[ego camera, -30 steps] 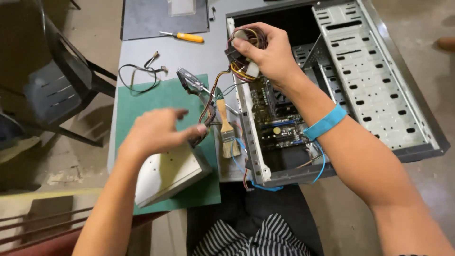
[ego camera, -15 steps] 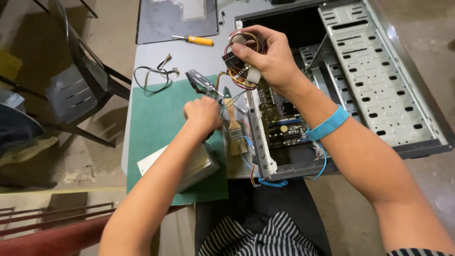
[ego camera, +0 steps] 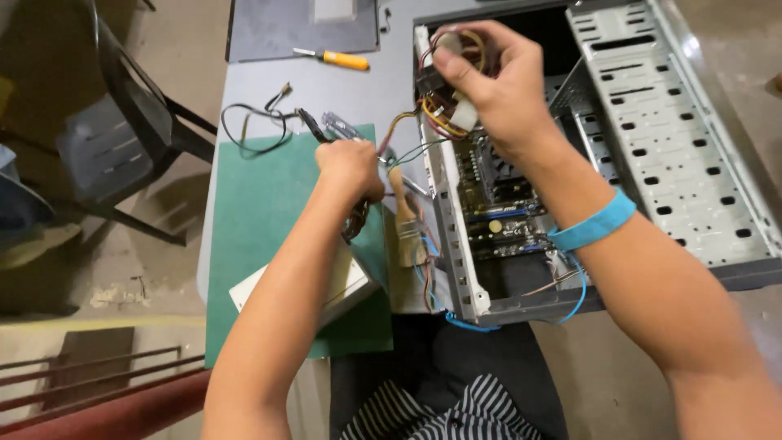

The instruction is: Cleaning the interior of a computer case and organizing the power supply unit cables for installation.

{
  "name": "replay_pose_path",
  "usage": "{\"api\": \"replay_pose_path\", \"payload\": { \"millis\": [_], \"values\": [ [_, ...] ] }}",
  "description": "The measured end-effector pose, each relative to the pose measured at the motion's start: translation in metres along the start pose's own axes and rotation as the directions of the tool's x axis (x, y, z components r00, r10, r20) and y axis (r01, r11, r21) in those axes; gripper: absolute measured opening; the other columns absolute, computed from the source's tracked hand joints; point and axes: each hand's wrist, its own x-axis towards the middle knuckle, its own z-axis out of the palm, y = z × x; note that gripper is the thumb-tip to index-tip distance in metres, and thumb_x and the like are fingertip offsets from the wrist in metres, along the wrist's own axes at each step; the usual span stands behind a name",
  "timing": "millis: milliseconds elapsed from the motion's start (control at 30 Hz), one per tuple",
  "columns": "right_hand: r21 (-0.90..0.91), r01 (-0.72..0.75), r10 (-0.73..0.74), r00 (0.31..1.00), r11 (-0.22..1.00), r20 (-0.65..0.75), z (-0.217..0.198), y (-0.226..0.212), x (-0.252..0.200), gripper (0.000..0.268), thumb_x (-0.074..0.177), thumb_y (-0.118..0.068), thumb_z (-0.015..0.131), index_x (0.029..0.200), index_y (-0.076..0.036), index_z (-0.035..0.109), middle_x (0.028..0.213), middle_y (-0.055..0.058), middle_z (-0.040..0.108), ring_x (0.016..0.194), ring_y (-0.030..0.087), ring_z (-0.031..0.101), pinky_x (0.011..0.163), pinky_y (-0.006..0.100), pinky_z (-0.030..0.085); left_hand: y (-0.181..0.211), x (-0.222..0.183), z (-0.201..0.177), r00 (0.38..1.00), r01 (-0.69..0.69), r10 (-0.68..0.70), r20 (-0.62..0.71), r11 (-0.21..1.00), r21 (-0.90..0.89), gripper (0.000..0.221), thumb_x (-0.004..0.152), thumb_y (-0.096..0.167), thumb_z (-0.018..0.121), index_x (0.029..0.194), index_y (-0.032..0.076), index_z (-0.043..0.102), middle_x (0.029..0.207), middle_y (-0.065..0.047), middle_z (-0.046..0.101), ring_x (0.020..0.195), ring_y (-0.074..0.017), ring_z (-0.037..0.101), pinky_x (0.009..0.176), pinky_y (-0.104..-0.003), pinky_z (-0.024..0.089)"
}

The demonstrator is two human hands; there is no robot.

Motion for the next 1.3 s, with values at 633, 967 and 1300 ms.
{"api": "replay_pose_path", "payload": {
  "millis": [633,967,1300],
  "values": [
    [-0.038,0.096,-0.094,0.995,0.995,0.043,0.020,-0.032,-0.020,0.023,0.101,-0.010,0.076,0.119,-0.003,0.065,0.118,0.009,0.071,0.105,0.015,0.068,0.097,0.026,0.059,-0.031,0.097,0.038,0.640,-0.089,0.716,0.279,0.430,-0.899,0.115,0.060,0.091,0.012,0.145,0.026,0.056,0.153,-0.018,0.052,0.121,-0.0233,0.051,0.076,-0.029,0.038],
    [-0.014,-0.024,0.024,0.999,1.000,-0.042,0.014,-0.029,-0.013,0.024,0.097,-0.015,0.077,0.117,-0.005,0.070,0.109,0.006,0.074,0.100,0.013,0.069,0.091,0.024,0.059,-0.038,0.114,0.036,0.517,-0.218,0.819,0.248,0.407,-0.887,0.119,0.059,0.090,0.022,0.156,0.023,0.042,0.146,-0.026,0.054,0.130,-0.0319,0.055,0.088,-0.039,0.045],
    [0.071,-0.011,0.013,1.000,0.997,-0.023,0.013,-0.031,-0.014,0.026,0.095,-0.016,0.080,0.116,-0.005,0.070,0.108,0.005,0.073,0.098,0.012,0.067,0.091,0.024,0.059,-0.011,0.083,0.033,0.521,0.121,0.742,0.422,0.425,-0.897,0.048,0.094,0.020,0.041,0.130,0.011,0.072,0.091,-0.009,0.065,0.073,-0.0193,0.067,0.061,-0.031,0.050]
  ]
}}
